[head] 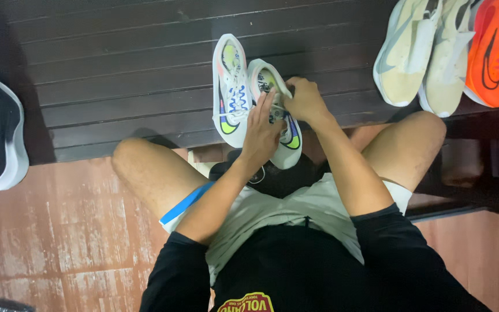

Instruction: The person sits on the floor and laces a pair of white sneakers with colorful accents. They pull the laces through the eyelets, tighten them, and tie a knot on one shoe before moving to the other.

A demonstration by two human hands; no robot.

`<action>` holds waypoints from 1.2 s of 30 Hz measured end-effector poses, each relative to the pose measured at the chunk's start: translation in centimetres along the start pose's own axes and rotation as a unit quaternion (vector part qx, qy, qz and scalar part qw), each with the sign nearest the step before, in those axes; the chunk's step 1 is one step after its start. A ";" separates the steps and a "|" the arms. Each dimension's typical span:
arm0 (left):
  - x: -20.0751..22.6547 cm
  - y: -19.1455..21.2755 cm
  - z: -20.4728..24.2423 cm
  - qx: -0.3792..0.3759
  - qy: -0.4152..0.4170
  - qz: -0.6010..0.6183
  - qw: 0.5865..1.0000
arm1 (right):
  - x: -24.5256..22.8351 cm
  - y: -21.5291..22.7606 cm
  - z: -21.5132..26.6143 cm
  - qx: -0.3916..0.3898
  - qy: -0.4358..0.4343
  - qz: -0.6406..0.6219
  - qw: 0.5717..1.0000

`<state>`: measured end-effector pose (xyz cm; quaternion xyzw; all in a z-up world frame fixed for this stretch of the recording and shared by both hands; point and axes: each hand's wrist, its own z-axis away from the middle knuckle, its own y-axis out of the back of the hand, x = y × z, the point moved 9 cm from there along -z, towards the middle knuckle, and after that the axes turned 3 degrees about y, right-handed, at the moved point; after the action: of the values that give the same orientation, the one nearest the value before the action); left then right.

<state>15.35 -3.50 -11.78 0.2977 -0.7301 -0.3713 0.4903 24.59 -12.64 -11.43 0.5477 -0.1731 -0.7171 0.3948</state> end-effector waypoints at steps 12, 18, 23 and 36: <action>1.1 0.8 2.3 -0.003 0.049 0.045 0.998 | 1.4 0.8 0.2 0.070 0.017 -0.078 0.994; 0.9 3.8 1.7 0.165 -0.018 0.143 0.976 | -1.1 2.3 2.9 0.149 0.014 -0.083 0.985; -14.2 2.5 2.1 0.117 0.341 0.154 0.920 | 2.9 0.7 2.4 0.168 -0.046 -0.140 0.975; -24.6 3.4 3.6 0.254 0.438 0.257 0.823 | 2.4 -1.5 5.0 0.201 0.033 -0.121 0.972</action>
<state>20.16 18.89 -22.01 0.3448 -0.5573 0.1364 0.7429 19.19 -14.46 -12.26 0.6562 -0.2327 -0.6915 0.1928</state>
